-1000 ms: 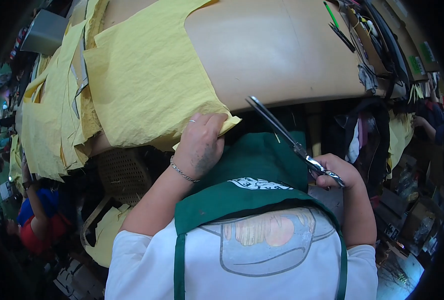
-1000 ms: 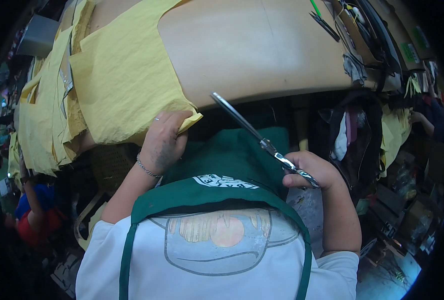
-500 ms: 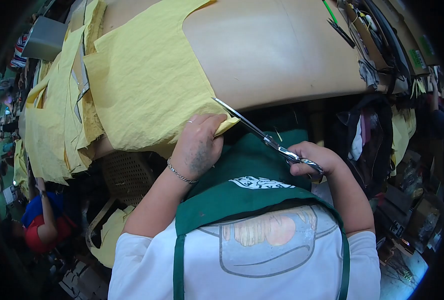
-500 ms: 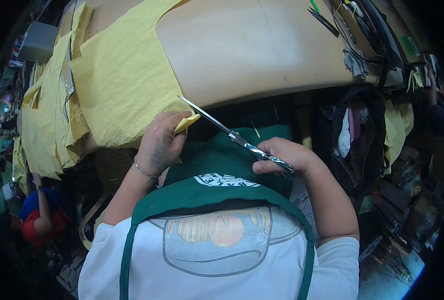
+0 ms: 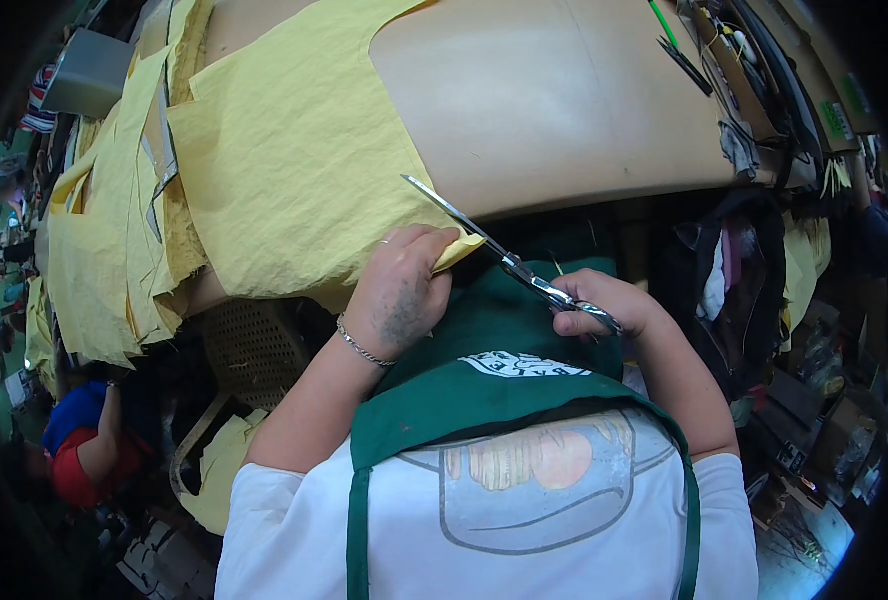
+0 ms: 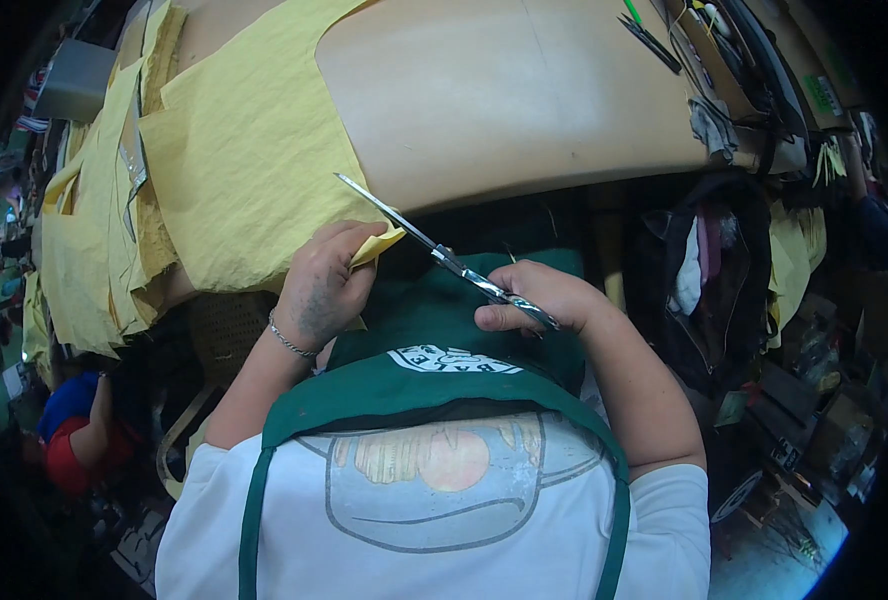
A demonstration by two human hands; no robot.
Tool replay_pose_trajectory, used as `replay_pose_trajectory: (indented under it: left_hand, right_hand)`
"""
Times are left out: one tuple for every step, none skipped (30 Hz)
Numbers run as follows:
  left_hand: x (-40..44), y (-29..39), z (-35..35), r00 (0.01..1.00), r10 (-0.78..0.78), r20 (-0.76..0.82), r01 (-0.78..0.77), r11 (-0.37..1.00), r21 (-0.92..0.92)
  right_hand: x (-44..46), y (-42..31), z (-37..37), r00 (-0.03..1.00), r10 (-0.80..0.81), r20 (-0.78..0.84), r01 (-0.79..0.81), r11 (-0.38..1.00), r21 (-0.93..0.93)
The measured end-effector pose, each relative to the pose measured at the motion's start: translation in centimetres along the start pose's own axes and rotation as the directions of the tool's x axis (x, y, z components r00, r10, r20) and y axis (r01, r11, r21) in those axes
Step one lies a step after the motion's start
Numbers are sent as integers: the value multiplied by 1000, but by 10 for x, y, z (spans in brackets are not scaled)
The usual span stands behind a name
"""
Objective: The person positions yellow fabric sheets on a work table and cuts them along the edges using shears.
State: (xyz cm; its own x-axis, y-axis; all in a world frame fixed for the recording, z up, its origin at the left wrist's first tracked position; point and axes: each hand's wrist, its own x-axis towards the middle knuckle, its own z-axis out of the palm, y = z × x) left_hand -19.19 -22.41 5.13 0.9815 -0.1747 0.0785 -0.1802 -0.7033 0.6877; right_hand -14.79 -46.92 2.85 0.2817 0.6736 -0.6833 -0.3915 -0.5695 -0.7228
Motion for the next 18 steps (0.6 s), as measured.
replay_pose_trajectory:
  left_hand:
    - [0,-1,0,1000,1,0,-1,1000,5]
    - [0,-1,0,1000,2,-1,-2,1000,10]
    - [-1,-1,0,1000,3,1,-3,1000,7]
    - [0,0,0,1000,3,4,-3,1000,4]
    - [-1,0,-1,1000,4,8,-4,1000,2]
    - [-1,0,0,1000,1,9,-1,1000,0]
    - [-1,0,0,1000,-1,9,1,1000,-1]
    - [-1,0,1,1000,-2,10,2,1000,-4]
    - [-1,1,1,1000,-4,21,4,1000,-4]
    - [0,3,0,1000,-7,31,7,1000,-4]
    - [-1,4,0,999,-10,40,10,1000,-3]
    - [-1,5,0,999,-3,35,3,1000,3]
    - [-1,5,1,1000,4,29,-4,1000,9]
    - [-2,6,1,1000,11,24,-11,1000,15]
    - [-2,6,1,1000,10,24,-10,1000,11]
    - [-2,6,0,1000,9,24,-9,1000,7]
    - [-2,7,-1,1000,9,25,-9,1000,2]
    - [-1,7,-1,1000,13,19,-13,1000,-5]
  right_hand:
    - [0,1,0,1000,0,3,0,1000,9]
    - [-1,2,1,1000,-20,-2,20,1000,-18]
    - [-3,3,1,999,-40,-6,40,998,-45]
    - [-3,4,1,998,-61,-9,60,996,-73]
    - [-4,5,1,999,-54,-4,54,996,-71]
    - [-5,6,0,999,-47,1,47,996,-70]
    - [-6,6,0,999,-40,4,40,997,-68]
    - [-5,6,0,999,-38,1,38,996,-79]
    - [-5,6,0,999,-36,-2,36,995,-91]
    - [-3,5,0,999,-34,-4,34,994,-103]
    - [-2,3,1,999,-34,-7,33,995,-92]
    - [-1,1,2,999,-34,-10,33,996,-81]
    - [0,-1,3,999,-34,-13,33,997,-70]
    - [1,-2,4,999,-38,-16,37,997,-69]
    - [2,-3,4,999,-42,-20,40,997,-67]
    - [2,-4,5,999,-45,-24,44,997,-66]
    - [2,-4,5,999,-46,-29,44,997,-64]
    - [1,-4,6,998,-46,-35,44,997,-62]
